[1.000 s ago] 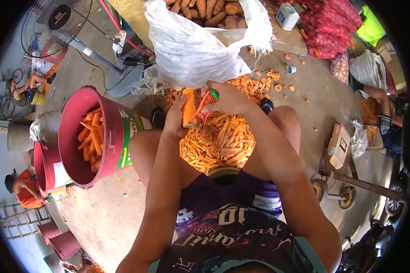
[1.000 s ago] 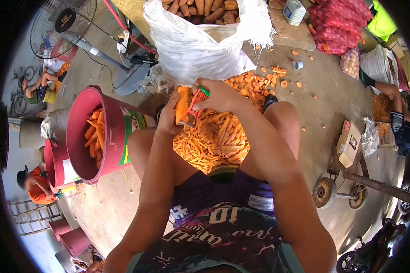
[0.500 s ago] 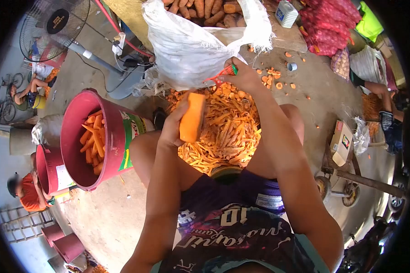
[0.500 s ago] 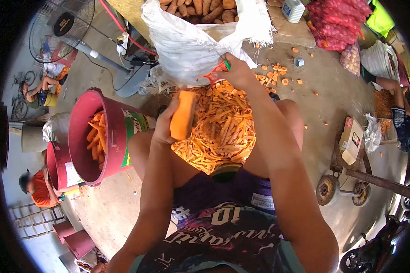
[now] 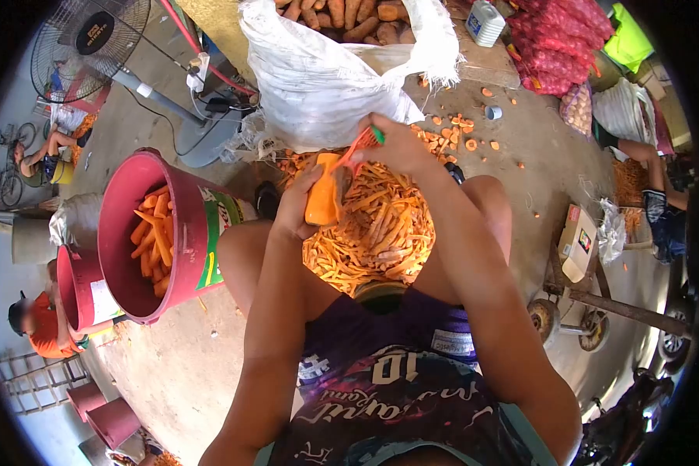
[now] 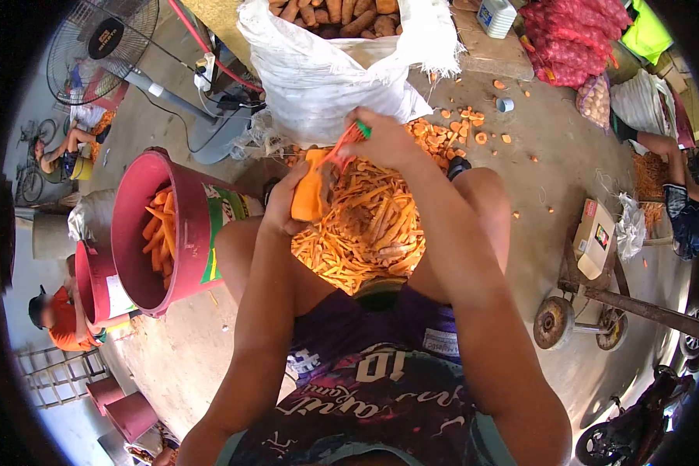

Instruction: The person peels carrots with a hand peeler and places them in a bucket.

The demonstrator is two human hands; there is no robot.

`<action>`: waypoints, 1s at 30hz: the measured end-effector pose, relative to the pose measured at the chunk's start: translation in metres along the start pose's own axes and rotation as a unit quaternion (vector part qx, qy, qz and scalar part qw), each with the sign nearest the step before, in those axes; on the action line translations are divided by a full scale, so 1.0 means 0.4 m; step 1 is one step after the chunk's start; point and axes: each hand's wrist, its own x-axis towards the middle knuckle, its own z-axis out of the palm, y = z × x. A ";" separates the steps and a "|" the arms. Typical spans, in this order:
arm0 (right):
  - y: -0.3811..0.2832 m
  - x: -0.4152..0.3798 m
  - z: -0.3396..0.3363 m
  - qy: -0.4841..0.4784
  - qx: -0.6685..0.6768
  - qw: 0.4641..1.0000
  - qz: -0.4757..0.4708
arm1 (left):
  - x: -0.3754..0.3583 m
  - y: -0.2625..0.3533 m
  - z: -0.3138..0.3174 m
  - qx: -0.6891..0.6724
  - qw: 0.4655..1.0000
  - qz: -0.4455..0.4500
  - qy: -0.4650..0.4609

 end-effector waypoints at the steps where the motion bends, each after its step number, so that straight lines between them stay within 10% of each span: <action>1: 0.018 0.010 -0.016 0.041 0.006 0.999 0.000 | -0.016 0.008 0.026 0.007 1.000 -0.014 0.002; 6: 0.084 0.063 -0.048 0.082 0.021 0.993 0.080 | -0.049 0.034 0.081 -0.041 0.999 0.014 0.024; 10: -0.025 0.003 -0.012 0.012 0.039 0.999 0.035 | 0.025 -0.007 -0.108 -0.078 0.997 0.016 0.004; 18: -0.030 -0.026 0.038 -0.103 0.054 0.992 -0.053 | 0.014 -0.007 0.023 -0.022 0.990 0.008 0.137; 26: 0.091 0.064 -0.045 0.080 0.039 0.995 0.042 | -0.047 0.017 0.043 0.023 1.000 -0.003 -0.009; 30: 0.013 0.026 -0.015 0.051 0.040 0.997 0.051 | -0.028 0.031 0.047 -0.077 0.992 0.053 0.086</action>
